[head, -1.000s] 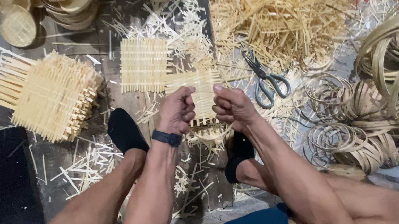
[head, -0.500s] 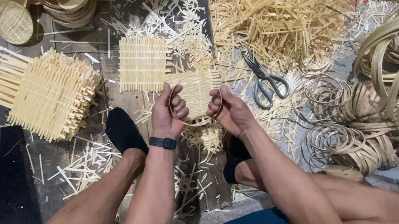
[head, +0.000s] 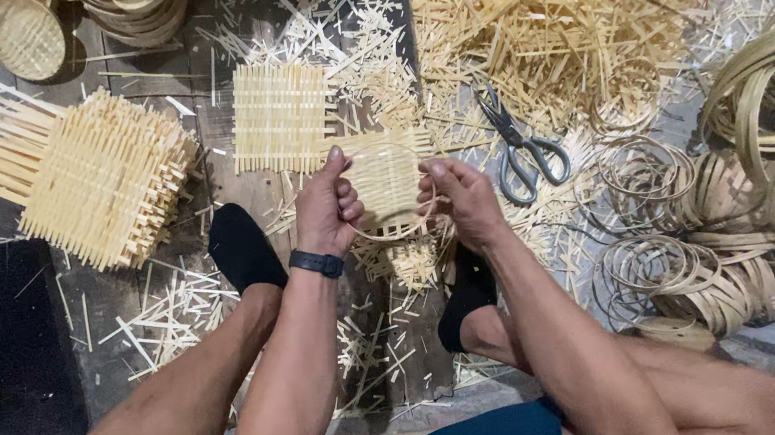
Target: The person weaves thin bamboo strips into a circular base and then trims the excess length using shears.
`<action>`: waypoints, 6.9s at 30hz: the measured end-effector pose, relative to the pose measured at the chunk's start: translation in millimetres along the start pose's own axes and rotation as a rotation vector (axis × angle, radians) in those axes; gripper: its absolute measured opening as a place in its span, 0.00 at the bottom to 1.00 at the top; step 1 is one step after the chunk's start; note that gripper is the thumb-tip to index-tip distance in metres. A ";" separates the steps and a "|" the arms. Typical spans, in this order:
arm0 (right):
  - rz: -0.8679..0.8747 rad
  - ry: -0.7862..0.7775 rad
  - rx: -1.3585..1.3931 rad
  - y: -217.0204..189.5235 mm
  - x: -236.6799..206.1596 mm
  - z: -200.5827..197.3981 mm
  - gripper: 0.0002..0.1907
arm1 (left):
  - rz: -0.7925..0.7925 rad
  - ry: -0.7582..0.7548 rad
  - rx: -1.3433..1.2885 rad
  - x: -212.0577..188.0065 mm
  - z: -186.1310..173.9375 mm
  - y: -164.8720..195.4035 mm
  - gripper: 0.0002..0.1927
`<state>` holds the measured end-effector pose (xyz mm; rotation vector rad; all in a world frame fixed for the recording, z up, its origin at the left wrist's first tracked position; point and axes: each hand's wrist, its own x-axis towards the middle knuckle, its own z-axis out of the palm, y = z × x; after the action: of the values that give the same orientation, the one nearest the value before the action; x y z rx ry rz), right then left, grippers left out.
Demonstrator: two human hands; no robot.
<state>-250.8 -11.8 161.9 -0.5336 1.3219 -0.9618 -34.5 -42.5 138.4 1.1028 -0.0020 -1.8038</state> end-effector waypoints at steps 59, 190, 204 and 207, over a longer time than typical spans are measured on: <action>-0.185 0.188 -0.808 31.5 94.8 -13.2 0.10 | 0.394 0.220 1.324 72.2 -37.6 14.6 0.10; -0.379 0.022 -1.807 -12.1 179.0 -130.2 0.23 | 0.866 -0.218 1.776 153.9 38.8 -45.6 0.34; -0.229 -0.135 -2.000 -15.4 193.3 -143.7 0.23 | 0.796 -0.108 1.624 141.5 42.2 -62.7 0.30; -0.237 -0.139 -2.031 -18.6 191.2 -144.9 0.29 | 0.821 -0.065 1.667 143.1 37.6 -65.3 0.27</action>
<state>-402.3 -152.7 38.9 -2.1968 1.7428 0.6454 -122.4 -130.0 34.8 1.6611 -1.9497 -0.7777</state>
